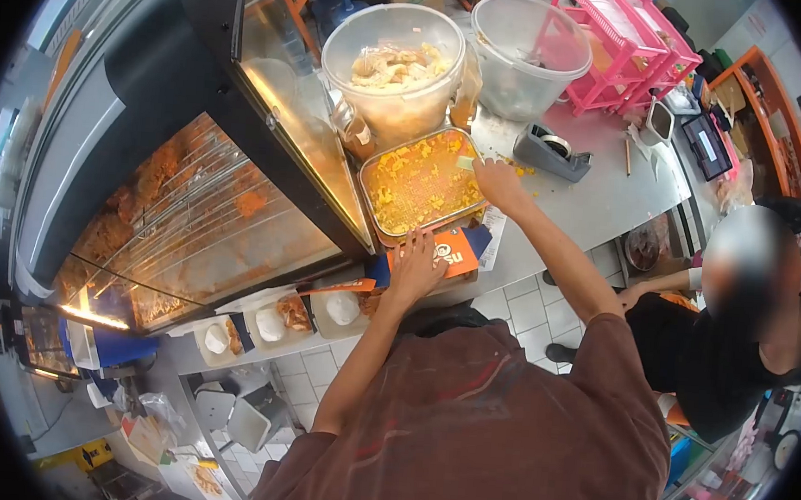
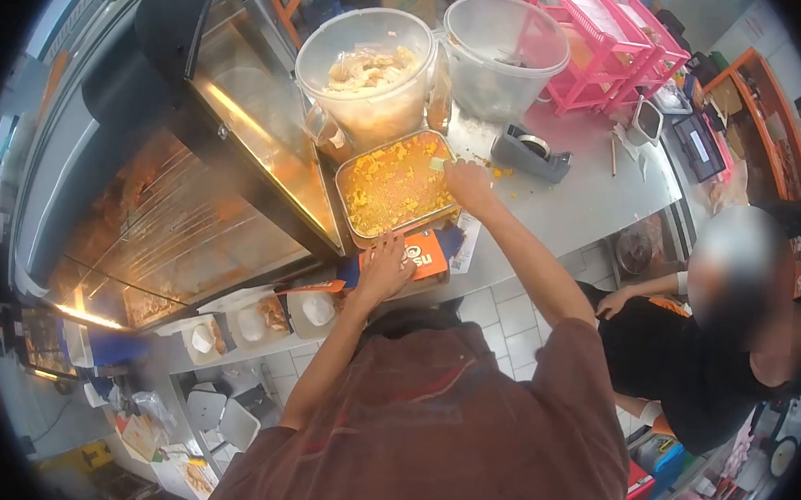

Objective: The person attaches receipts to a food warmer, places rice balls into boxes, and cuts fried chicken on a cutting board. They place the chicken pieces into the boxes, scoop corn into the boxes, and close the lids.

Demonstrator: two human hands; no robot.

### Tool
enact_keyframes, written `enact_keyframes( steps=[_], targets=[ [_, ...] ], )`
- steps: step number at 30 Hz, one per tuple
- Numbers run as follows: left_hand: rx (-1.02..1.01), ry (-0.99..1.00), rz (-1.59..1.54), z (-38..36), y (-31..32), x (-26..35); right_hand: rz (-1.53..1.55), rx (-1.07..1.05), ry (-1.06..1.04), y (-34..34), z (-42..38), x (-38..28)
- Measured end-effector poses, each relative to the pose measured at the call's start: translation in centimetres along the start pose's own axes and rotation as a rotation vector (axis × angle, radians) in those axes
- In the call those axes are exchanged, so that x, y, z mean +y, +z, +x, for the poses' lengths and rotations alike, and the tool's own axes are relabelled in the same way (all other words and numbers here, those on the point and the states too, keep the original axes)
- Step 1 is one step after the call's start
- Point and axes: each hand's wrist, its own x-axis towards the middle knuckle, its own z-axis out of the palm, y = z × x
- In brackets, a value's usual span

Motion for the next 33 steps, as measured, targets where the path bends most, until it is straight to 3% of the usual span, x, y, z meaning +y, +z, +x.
enact_keyframes(
  steps=[3, 7, 9, 12, 13, 14, 16, 18, 19, 21, 22, 25, 29, 33],
  targets=[
    [-0.030, -0.003, -0.040, 0.2, 1.0, -0.5, 0.153, -0.146, 0.006, 0.6, -0.7, -1.2],
    [0.052, -0.020, -0.122, 0.1, 1.2, -0.5, 0.315, -0.090, 0.054, -0.6, 0.0, 0.0],
    [0.077, -0.029, -0.201, 0.3, 1.2, -0.8, 0.476, -0.148, 0.215, -0.3, 2.0, 2.6],
    [0.134, 0.003, -0.288, -0.1, 0.4, -0.6, 0.622, 0.074, 0.282, 4.6, 5.7, 6.6],
    [0.285, 0.061, -0.277, -0.1, 0.8, -0.6, 0.667, 0.194, 0.283, 6.6, 6.7, 8.0],
    [0.264, 0.054, -0.275, 0.0, 0.5, -0.4, 0.817, 0.191, 0.315, 8.4, 7.8, 9.4],
    [0.256, 0.121, -0.488, -0.4, -1.1, 0.6, 0.925, 0.117, 0.377, 6.4, 7.3, 9.5],
    [0.270, 0.140, -0.467, -1.2, -2.4, 1.9, 0.794, -0.118, 0.366, 5.7, 7.7, 9.8],
    [0.275, 0.184, -0.410, -1.3, -2.8, 2.1, 0.801, -0.120, 0.374, 6.9, 8.1, 10.4],
    [0.291, 0.235, -0.346, -1.0, -2.6, 1.9, 0.662, -0.388, 0.150, 9.0, 9.0, 11.2],
    [0.312, 0.263, -0.345, -0.6, -2.0, 1.4, 0.658, -0.368, 0.143, 9.2, 9.6, 11.6],
    [0.338, 0.298, -0.311, -0.7, -1.3, 1.0, 1.201, -0.355, 0.524, 8.8, 7.5, 10.0],
    [0.302, 0.260, -0.312, -1.2, -1.7, 1.5, 1.008, -0.577, 0.441, 8.5, 8.8, 11.0],
    [0.292, 0.254, -0.306, -1.0, -1.3, 1.2, 0.814, -0.583, 0.289, 7.4, 9.0, 10.2]
  ],
)
